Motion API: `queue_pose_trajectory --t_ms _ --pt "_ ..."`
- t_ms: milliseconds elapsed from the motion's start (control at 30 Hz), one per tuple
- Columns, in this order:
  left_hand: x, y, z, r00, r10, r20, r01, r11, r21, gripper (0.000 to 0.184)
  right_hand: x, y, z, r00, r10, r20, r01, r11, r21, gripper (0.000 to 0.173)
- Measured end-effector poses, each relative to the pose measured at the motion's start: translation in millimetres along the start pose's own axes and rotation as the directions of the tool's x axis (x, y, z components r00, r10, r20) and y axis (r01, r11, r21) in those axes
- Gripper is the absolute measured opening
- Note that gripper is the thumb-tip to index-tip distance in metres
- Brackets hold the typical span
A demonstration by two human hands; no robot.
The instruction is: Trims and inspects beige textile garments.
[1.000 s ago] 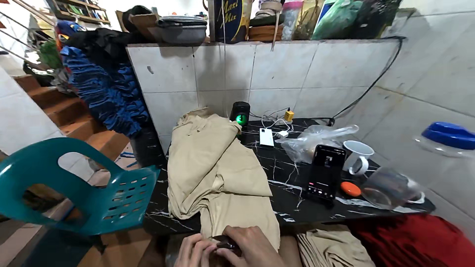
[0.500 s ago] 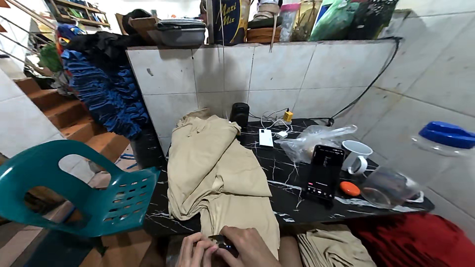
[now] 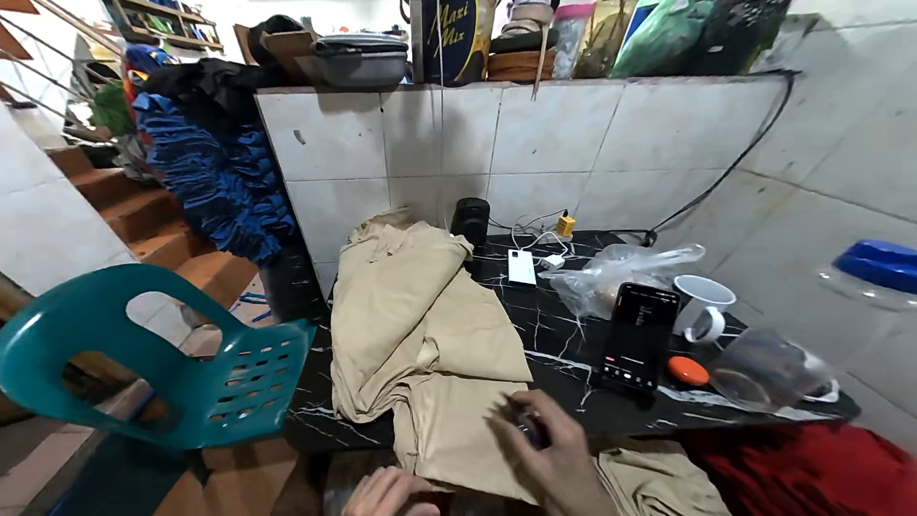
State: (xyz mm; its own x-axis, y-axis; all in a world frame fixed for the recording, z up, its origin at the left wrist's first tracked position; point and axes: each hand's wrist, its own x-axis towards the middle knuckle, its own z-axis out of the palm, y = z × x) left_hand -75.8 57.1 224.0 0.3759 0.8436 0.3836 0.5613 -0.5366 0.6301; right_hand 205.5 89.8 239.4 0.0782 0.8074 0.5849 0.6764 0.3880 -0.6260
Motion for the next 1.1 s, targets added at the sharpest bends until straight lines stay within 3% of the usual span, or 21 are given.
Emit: queue_pose_trajectory --t_ms 167,267,467,633,733,867,967,1100 --pt "9.0 -0.8 4.9 0.954 0.010 -0.299 -0.023 0.999 -0.040 0.014 8.8 48.6 -59.0 0.961 0.078 -0.265 -0.133 0.971 -0.198 0.060" --pt "15.1 0.0 12.2 0.960 -0.042 -0.277 0.043 0.999 -0.004 0.021 5.9 63.2 -81.3 0.933 0.095 -0.347 -0.204 0.935 -0.290 0.071" --pt "15.2 -7.5 25.9 0.965 -0.034 -0.261 0.038 0.999 0.009 0.022 6.7 88.1 -93.0 0.946 0.052 -0.321 -0.185 0.897 -0.402 0.077" --pt "15.4 -3.0 25.4 0.953 -0.072 -0.295 0.065 0.997 -0.034 0.025 17.4 61.0 -75.7 0.950 -0.015 -0.311 -0.111 0.917 -0.383 0.075" --pt "17.9 -0.1 28.8 0.947 -0.119 -0.298 0.110 0.993 -0.048 0.032 11.4 27.0 -46.1 0.986 -0.007 -0.167 -0.024 0.982 -0.186 0.057" --pt "22.1 3.4 31.6 0.926 -0.112 -0.360 0.084 0.992 -0.091 0.015 -3.9 -21.7 3.3 0.974 -0.118 0.195 0.105 0.992 0.073 0.030" --pt "22.4 6.5 27.3 0.912 -0.094 -0.399 0.049 0.991 -0.121 0.008 -9.5 -41.9 29.5 0.866 -0.165 0.472 0.137 0.986 0.094 0.035" --pt "18.7 1.8 18.0 0.902 -0.130 -0.411 0.076 0.986 -0.145 0.005 -10.9 -42.8 41.3 0.837 -0.159 0.523 0.142 0.987 0.073 0.031"
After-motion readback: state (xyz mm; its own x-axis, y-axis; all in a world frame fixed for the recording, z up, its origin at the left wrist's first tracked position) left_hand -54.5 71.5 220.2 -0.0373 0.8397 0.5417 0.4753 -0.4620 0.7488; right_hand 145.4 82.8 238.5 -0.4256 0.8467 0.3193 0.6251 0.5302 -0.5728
